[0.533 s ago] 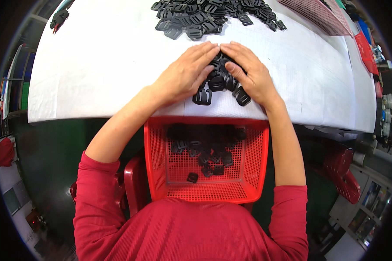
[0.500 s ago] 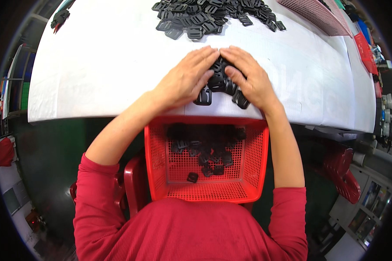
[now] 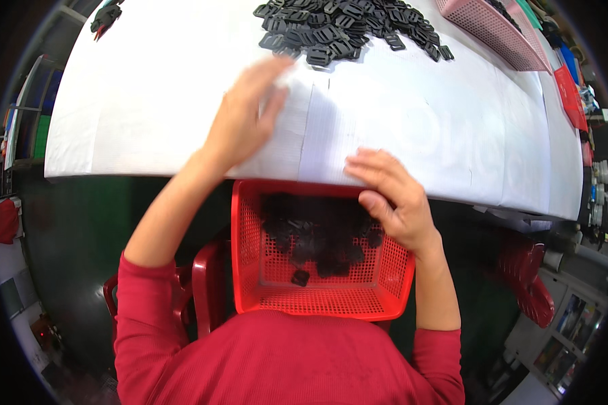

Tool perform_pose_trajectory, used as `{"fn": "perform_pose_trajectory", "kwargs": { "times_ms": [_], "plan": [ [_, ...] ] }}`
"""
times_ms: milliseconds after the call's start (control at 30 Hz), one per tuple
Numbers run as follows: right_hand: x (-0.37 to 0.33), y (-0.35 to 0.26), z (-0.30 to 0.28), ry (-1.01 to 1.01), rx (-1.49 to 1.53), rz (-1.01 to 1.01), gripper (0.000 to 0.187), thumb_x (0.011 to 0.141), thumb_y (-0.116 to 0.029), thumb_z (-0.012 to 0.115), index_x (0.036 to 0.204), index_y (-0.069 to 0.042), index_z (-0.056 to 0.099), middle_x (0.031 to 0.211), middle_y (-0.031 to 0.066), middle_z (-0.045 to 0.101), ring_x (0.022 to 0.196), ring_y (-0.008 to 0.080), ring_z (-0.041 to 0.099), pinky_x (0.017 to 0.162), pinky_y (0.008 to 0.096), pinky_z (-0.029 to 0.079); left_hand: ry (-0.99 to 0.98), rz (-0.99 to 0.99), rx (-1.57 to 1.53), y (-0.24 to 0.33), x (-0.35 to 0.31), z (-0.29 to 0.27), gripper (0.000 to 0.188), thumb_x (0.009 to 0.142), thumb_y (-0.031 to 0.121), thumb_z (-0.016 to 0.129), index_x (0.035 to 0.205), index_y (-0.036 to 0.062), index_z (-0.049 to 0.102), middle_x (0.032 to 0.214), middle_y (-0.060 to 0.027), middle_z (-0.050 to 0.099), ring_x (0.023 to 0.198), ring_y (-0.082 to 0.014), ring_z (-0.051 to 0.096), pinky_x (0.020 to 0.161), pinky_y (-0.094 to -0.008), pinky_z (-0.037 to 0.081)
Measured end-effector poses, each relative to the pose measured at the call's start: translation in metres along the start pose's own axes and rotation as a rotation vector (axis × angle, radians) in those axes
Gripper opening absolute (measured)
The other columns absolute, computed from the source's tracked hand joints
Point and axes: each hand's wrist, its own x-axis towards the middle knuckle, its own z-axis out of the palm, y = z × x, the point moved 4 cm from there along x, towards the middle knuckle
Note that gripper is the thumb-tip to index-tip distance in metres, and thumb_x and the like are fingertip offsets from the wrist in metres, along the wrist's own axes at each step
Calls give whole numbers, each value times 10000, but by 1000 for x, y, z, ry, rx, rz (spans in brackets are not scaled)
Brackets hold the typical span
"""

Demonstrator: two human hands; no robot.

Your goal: The person sits at a table and sorts a pile of small black plastic clips by hand. They pick up the clips from the table surface and place them into a red basket positioned on their lap. The person repeats this process, transferring the clips from the table into the basket until the pile is cleared.

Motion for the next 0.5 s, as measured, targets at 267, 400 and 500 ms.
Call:
{"fn": "perform_pose_trajectory", "kwargs": {
  "times_ms": [267,400,500],
  "plan": [
    [54,49,6,173,-248,119,536,849,-262,690,1325,-79,524,1336,169,519,1267,374,454,1105,473,301,119,-238,131,-83,85,48,505,962,273,513,1369,-16,436,1339,-257,496,1282,-374,435,1089,-417,328],
    [69,58,5,257,-222,159,637,812,-256,729,1370,-82,474,1371,210,459,1261,402,443,1080,461,341,107,-158,-89,-33,78,76,437,961,208,502,1338,-9,477,1299,-250,531,1225,-371,491,1057,-405,368],
    [68,61,5,300,-224,194,707,777,-211,761,1396,-87,443,1374,234,432,1252,409,444,1054,450,374,20,-53,-228,3,61,82,414,972,169,471,1344,-11,472,1289,-251,539,1196,-370,524,1026,-396,403]
  ]
}}
